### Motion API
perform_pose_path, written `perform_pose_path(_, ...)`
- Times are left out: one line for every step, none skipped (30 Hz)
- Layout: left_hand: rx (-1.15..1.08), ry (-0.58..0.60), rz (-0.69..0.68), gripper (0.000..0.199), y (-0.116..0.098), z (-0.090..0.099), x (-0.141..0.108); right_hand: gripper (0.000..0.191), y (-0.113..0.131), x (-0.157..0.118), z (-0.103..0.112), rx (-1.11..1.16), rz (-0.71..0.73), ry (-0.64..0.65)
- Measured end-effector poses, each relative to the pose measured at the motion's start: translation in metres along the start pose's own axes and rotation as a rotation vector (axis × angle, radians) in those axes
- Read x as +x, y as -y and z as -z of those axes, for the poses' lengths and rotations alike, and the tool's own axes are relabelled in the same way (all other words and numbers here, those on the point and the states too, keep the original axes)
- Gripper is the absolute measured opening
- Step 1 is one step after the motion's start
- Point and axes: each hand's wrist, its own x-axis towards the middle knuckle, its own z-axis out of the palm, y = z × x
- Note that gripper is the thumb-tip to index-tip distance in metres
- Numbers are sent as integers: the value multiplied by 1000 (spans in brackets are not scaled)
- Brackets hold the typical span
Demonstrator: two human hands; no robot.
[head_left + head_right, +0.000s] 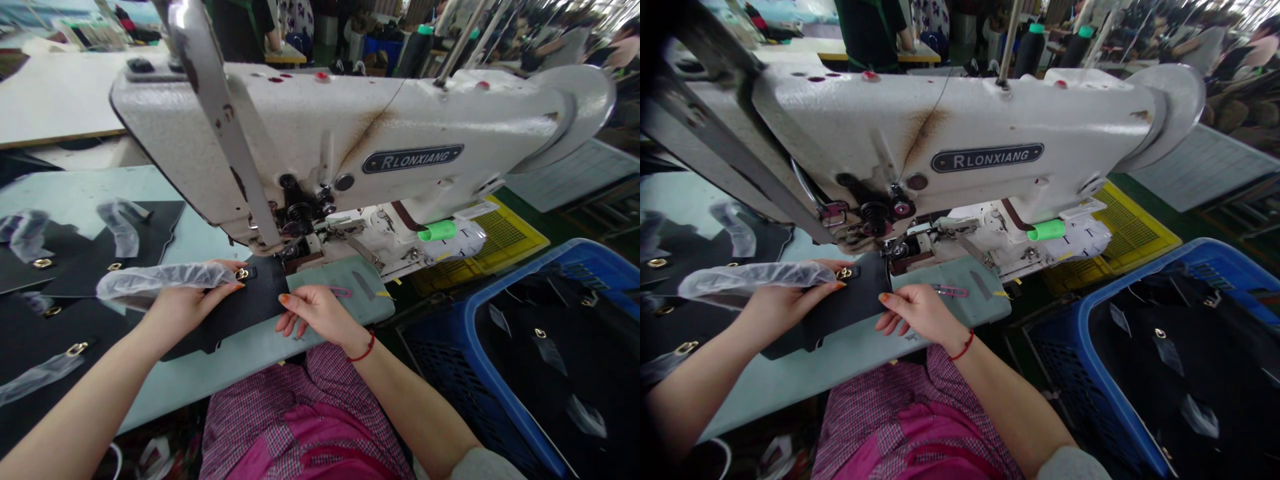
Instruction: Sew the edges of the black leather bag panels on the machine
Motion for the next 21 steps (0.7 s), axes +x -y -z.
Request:
perform_pose_path(0,2,3,36,-1,0,0,54,1,0,0,-1,-1,0)
perform_pose_path(-3,3,8,36,-1,1,0,54,1,0,0,-2,-4,0)
perform_pose_path(-5,1,11,36,-2,1,0,54,2,0,0,-4,-7,0)
perform_pose_path(-6,-5,9,36,-3,1,1,54,3,-1,0,-7,-12,-1)
perform_pose_path(-4,-14,5,35,-3,1,1,54,3,-1,0,-11,-18,-2)
perform_pose_path(3,-25,-2,34,-3,1,1,54,3,-1,0,-14,-22,-1)
perform_pose_path(14,-37,-9,33,-4,1,1,55,3,-1,0,-16,-22,1)
perform_pose_path(24,-43,-15,33,-4,1,1,55,3,-1,0,-18,-21,3)
perform_pose_path(33,-44,-20,32,-3,1,1,55,3,0,0,-19,-17,1)
perform_pose_path(40,-45,-21,32,-3,1,1,55,3,0,0,-19,-12,-2)
perform_pose_path(45,-44,-23,33,-2,0,1,54,2,0,-1,-20,-7,-9)
perform_pose_path(46,-41,-24,34,-1,0,0,54,1,0,-1,-22,-1,-16)
perform_pose_path(45,-37,-27,35,0,0,0,54,0,0,-2,-30,7,-23)
perform_pose_path(45,-33,-31,37,1,-1,0,54,-2,-1,-3,-46,17,-33)
perform_pose_path(47,-31,-37,40,2,-2,-1,55,-4,-1,-3,-71,30,-47)
perform_pose_path(50,-31,-42,42,4,-3,-1,55,-7,-1,-4,-105,46,-69)
perform_pose_path(56,-32,-51,43,5,-4,-2,56,-11,-1,-5,-145,64,-98)
perform_pose_path(68,-29,-71,42,7,-6,-3,56,-15,-1,-5,-192,83,-133)
perform_pose_path(83,-27,-111,39,9,-7,-3,57,-20,-1,-5,-241,104,-168)
perform_pose_path(101,-34,-165,35,10,-8,-4,57,-24,0,-4,-288,122,-197)
perform_pose_path(120,-46,-218,31,10,-9,-4,57,-29,1,-3,-329,137,-218)
